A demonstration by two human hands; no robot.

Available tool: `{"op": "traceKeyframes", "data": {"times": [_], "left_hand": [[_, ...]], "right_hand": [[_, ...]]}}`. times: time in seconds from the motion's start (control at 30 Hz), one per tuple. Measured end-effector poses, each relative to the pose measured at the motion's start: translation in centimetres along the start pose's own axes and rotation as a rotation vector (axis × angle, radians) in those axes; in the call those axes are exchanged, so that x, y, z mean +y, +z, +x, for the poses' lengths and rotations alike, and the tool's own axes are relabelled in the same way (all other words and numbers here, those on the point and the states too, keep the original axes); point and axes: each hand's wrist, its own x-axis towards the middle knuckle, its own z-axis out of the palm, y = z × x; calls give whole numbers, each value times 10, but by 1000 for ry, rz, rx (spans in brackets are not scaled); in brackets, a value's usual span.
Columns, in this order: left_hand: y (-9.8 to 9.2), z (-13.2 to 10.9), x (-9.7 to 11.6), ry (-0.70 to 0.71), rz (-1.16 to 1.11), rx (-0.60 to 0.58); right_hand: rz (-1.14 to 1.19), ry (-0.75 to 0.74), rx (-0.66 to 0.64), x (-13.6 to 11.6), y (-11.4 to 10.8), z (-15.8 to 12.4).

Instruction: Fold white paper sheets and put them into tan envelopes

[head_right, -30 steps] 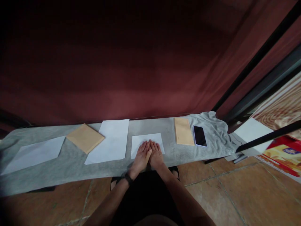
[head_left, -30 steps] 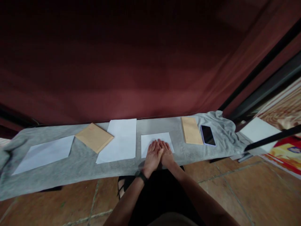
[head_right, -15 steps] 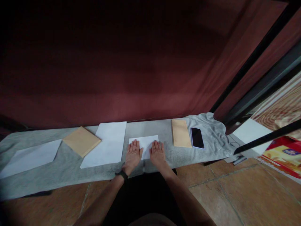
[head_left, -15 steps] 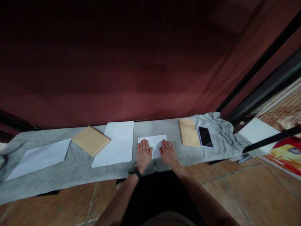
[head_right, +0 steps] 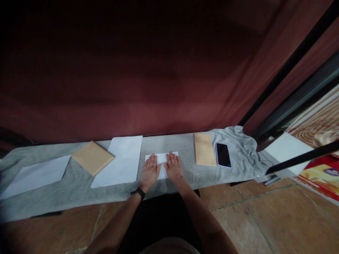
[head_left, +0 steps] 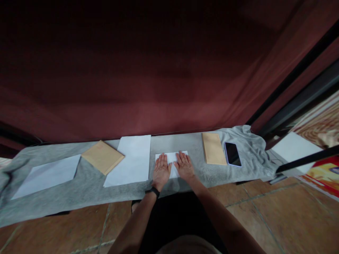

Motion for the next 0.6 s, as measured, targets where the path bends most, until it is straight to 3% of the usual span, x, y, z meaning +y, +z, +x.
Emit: {"op": "traceKeyframes", "data": {"times": [0.27, 0.4, 0.5, 0.6], "left_hand": [[-8, -21, -8, -65, -7, 39], [-10, -46, 5, -33, -14, 92], [-11, -66, 17, 93, -20, 67], [-14, -82, 17, 156, -13, 50]], "right_hand": [[-15, 41, 49, 30, -9, -14], [-1, 73, 85, 10, -12, -30], [43, -60, 27, -14, -13, -49], [40, -140, 5, -21, -17, -69]]}}
